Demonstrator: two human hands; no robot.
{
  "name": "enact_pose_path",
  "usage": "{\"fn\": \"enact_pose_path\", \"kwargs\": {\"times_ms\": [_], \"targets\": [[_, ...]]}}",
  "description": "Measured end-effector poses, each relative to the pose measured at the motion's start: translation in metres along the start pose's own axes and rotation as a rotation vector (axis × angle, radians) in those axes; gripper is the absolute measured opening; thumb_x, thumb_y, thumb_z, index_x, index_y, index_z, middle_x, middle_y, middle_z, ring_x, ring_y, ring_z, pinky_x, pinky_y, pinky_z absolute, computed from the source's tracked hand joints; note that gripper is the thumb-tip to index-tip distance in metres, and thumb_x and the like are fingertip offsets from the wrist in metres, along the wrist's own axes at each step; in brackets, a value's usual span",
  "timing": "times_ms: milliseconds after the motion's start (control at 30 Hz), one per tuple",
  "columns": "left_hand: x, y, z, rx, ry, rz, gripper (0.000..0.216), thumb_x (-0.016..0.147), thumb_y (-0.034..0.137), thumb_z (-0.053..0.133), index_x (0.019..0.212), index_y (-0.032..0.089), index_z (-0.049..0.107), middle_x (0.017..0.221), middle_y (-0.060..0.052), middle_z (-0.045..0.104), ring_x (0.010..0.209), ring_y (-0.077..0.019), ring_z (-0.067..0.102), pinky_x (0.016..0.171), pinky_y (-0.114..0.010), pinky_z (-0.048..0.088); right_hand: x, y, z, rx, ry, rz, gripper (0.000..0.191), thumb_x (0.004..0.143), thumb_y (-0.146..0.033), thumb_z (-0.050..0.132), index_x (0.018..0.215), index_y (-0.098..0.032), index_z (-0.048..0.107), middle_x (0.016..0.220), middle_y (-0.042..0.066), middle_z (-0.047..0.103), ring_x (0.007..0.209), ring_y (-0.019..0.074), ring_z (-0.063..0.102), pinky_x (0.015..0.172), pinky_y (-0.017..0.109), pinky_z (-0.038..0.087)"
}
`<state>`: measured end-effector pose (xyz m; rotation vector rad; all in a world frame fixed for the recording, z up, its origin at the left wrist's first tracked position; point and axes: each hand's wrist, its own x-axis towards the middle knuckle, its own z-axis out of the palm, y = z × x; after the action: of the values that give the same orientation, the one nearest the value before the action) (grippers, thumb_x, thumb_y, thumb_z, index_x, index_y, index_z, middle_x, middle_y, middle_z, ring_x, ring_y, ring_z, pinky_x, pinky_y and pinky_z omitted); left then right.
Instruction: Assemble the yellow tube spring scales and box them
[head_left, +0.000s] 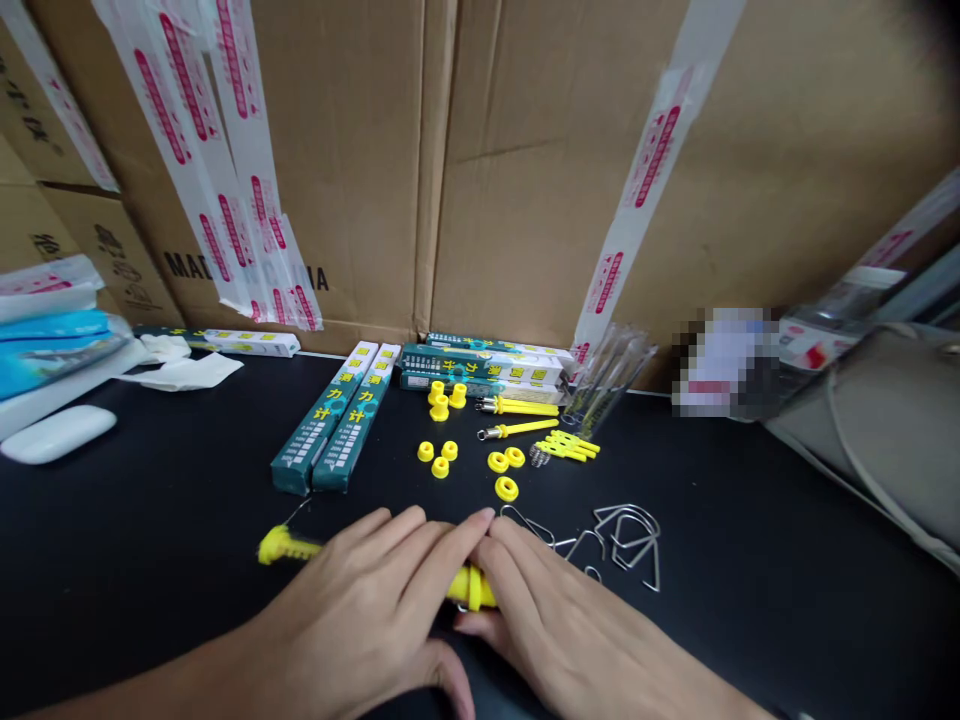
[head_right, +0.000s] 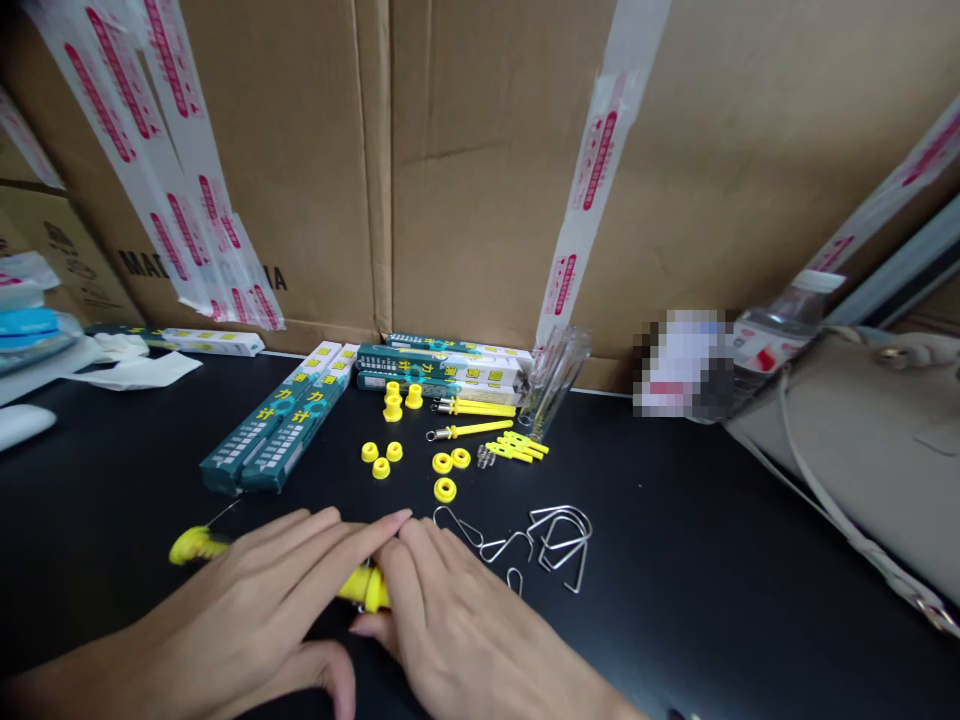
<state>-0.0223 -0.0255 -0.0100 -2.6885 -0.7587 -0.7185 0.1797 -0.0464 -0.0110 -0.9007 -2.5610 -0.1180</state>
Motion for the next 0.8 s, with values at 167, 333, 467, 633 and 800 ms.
{"fn": "enact_pose_path", "kwargs": {"times_ms": [167, 333, 467, 633, 800], "targets": [[-0.003, 0.011, 0.01, 0.083, 0.038, -0.057, 0.036, 0.107, 0.027, 0.032, 0.131, 0.005, 0.048, 0.109, -0.011, 0.075, 0.09, -0.0216, 0.072, 0.079, -0.034, 0.054, 0.002, -0.003, 0.001, -0.059, -0.015, 0.016, 0.037, 0.105, -0.014, 0.024, 0.116, -0.001, 0.056, 0.099, 0.019, 0.067, 0.091, 0.0294, 0.067, 0.082, 0.044, 0.059], [-0.004, 0.019, 0.017, 0.161, 0.071, -0.087, 0.039, 0.092, 0.0, 0.029, 0.124, 0.006, 0.051, 0.112, -0.012, 0.075, 0.095, -0.0241, 0.073, 0.082, -0.036, 0.055, 0.006, -0.008, 0.005, -0.06, 0.017, 0.071, 0.033, 0.103, -0.014, 0.028, 0.103, -0.004, 0.06, 0.085, 0.015, 0.064, 0.073, 0.0262, 0.063, 0.068, 0.042, 0.06], [-0.002, 0.023, 0.019, 0.141, 0.056, -0.121, 0.038, 0.087, 0.0, 0.031, 0.118, 0.007, 0.053, 0.108, -0.015, 0.076, 0.089, -0.0264, 0.075, 0.075, -0.038, 0.057, 0.007, -0.011, 0.009, -0.17, 0.143, 0.046, 0.037, 0.095, -0.002, 0.025, 0.105, 0.0, 0.061, 0.083, 0.016, 0.065, 0.072, 0.0268, 0.063, 0.072, 0.042, 0.06], [0.003, 0.025, 0.016, 0.145, 0.074, -0.149, 0.041, 0.083, -0.003, 0.03, 0.116, 0.009, 0.052, 0.102, -0.011, 0.077, 0.083, -0.0238, 0.075, 0.072, -0.036, 0.055, 0.007, -0.012, 0.009, -0.2, 0.137, 0.055, 0.036, 0.085, 0.002, 0.031, 0.101, -0.002, 0.063, 0.079, 0.015, 0.066, 0.067, 0.0262, 0.061, 0.069, 0.04, 0.06], [0.002, 0.024, 0.015, 0.146, 0.069, -0.149, 0.043, 0.082, -0.003, 0.03, 0.116, 0.009, 0.053, 0.102, -0.011, 0.078, 0.083, -0.023, 0.075, 0.075, -0.035, 0.054, 0.008, -0.013, 0.008, -0.201, 0.143, 0.053, 0.036, 0.082, 0.002, 0.033, 0.098, -0.004, 0.064, 0.078, 0.017, 0.067, 0.065, 0.0264, 0.06, 0.065, 0.039, 0.059]]}}
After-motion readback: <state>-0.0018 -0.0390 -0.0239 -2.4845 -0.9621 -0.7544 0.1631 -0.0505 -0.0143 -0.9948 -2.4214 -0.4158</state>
